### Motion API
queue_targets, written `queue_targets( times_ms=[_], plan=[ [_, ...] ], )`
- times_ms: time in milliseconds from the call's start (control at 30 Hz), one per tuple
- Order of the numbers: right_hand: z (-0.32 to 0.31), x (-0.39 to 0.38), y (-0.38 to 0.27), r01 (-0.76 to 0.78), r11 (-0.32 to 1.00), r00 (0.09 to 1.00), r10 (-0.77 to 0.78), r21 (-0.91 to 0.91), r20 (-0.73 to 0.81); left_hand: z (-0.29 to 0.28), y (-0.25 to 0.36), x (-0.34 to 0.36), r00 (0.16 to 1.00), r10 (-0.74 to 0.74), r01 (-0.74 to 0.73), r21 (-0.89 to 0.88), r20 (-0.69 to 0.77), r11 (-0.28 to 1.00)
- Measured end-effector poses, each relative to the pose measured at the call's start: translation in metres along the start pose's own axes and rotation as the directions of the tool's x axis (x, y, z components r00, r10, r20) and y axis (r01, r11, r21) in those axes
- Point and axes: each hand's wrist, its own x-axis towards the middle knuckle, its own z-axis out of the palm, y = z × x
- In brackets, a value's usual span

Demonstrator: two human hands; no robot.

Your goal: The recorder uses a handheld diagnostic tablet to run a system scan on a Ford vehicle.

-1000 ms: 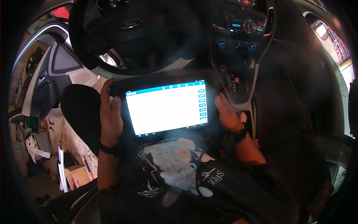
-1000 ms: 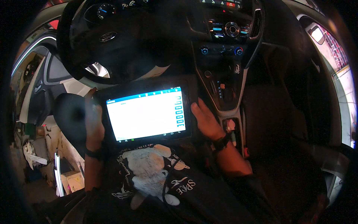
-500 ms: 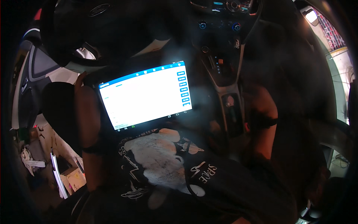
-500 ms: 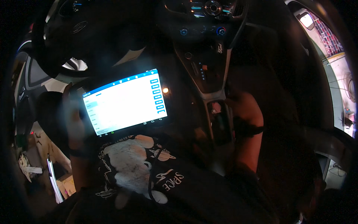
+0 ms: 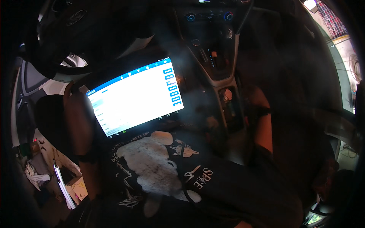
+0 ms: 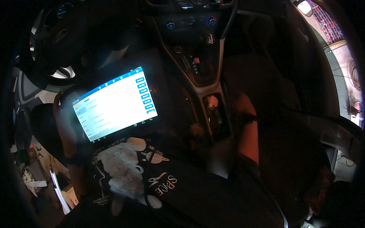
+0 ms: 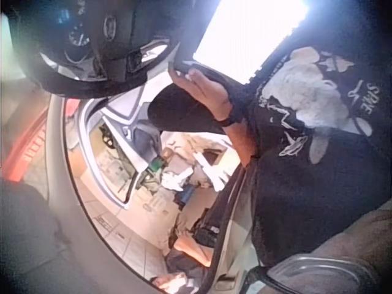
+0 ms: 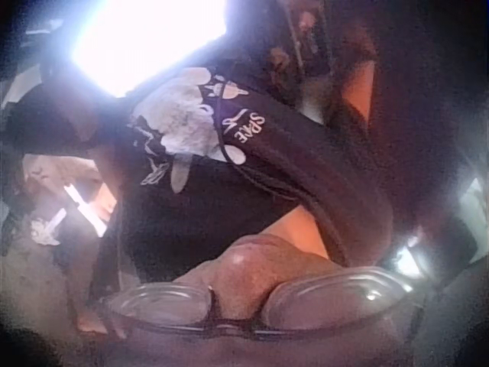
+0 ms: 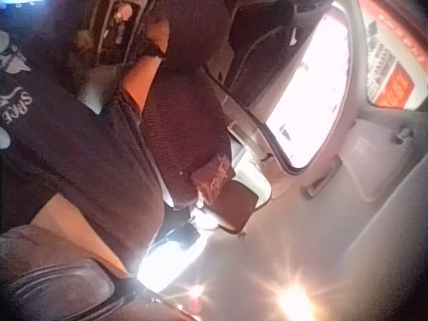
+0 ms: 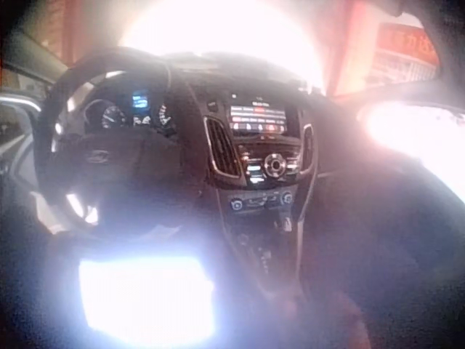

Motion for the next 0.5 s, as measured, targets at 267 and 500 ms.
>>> queue_targets(
  times_ms=[267, 500],
  plan=[
    [0.013, 0.039, 0.072, 0.550, 0.661, 0.787, -0.615, -0.510, 0.052, 0.000, 0.006, 0.001, 0.998, 0.026, -0.025, -0.015, 0.062, 1.000],
    [0.011, 0.016, 0.034, 0.016, 1.000, 0.998, -0.017, 0.016, 0.068, -0.001, 0.003, 0.002, 0.996, 0.076, -0.075, -0.036, 0.056, 0.997]
  ],
)
